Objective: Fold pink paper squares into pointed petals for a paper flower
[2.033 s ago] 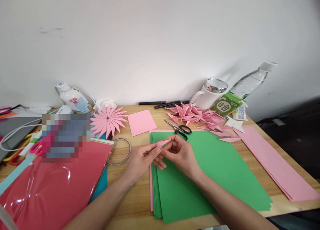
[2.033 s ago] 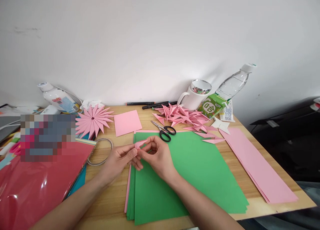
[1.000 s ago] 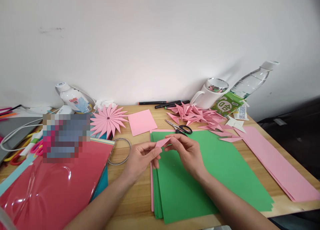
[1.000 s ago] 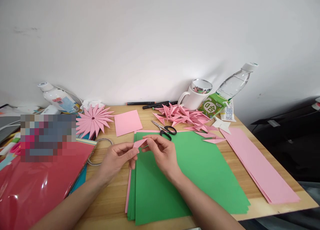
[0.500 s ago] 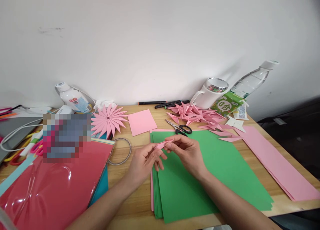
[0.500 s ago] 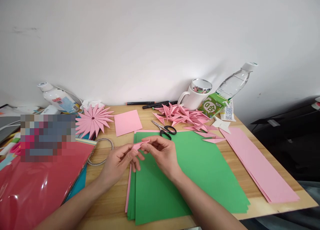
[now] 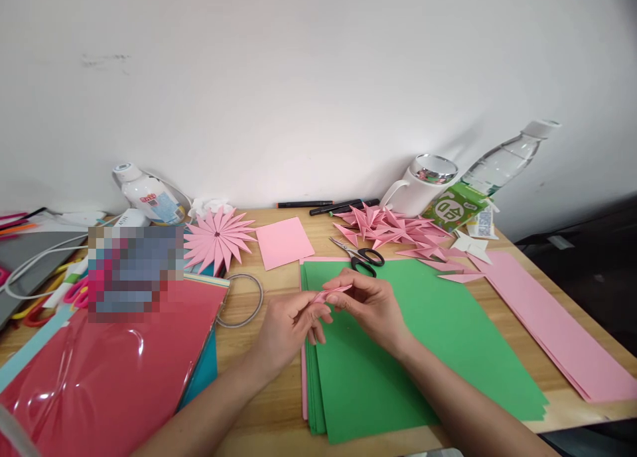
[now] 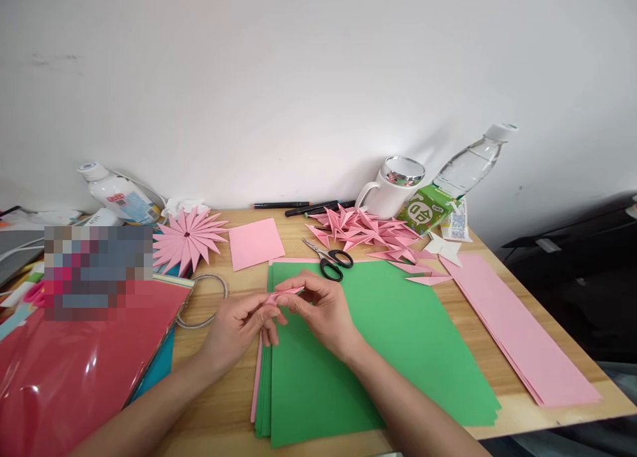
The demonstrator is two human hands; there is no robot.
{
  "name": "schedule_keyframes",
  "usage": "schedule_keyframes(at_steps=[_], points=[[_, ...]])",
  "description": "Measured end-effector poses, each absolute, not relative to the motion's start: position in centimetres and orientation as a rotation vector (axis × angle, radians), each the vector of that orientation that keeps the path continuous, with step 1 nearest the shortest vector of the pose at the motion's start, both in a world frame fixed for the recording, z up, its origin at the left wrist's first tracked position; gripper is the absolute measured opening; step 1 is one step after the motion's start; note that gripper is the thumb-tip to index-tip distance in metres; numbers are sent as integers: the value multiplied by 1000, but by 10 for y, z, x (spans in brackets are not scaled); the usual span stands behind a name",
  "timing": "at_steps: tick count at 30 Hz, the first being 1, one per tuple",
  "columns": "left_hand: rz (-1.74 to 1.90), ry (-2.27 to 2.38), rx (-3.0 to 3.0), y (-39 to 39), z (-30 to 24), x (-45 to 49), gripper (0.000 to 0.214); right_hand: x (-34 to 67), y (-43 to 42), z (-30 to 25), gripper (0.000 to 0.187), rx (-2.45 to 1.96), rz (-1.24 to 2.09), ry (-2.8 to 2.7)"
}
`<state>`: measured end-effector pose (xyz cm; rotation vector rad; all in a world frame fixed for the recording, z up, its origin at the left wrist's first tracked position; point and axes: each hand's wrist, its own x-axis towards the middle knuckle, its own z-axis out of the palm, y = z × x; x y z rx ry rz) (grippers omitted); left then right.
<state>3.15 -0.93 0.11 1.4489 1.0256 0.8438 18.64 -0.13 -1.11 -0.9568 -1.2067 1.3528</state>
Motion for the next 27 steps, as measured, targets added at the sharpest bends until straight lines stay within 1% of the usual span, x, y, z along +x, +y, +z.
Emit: schedule_keyframes(at_steps=[4,10,17,20,23,25,27], points=[[878,995,1464,-10,3,31,33,188,-3,-11,5,-964,1283,-1282],[911,999,1556,-13,4,31,37,189,-4,-11,14,-1016,1181,-1481],[777,1025,1349,-11,-6,33,29,192,1,-11,13,-949,1213,-1578],[750,1041,1304,-11,-10,34,25,191,0,-8,14,-1000,1062,-1665],[734,1055,1301,-11,-10,34,21,190,-3,-5,21,-1065,920,-1732],[730,1048,1322,-11,-9,33,23,190,-3,-5,24,-1080,929,-1741],[734,1045,1333,-10,-6,33,26,189,-4,-7,23,-1085,1007,-1685]])
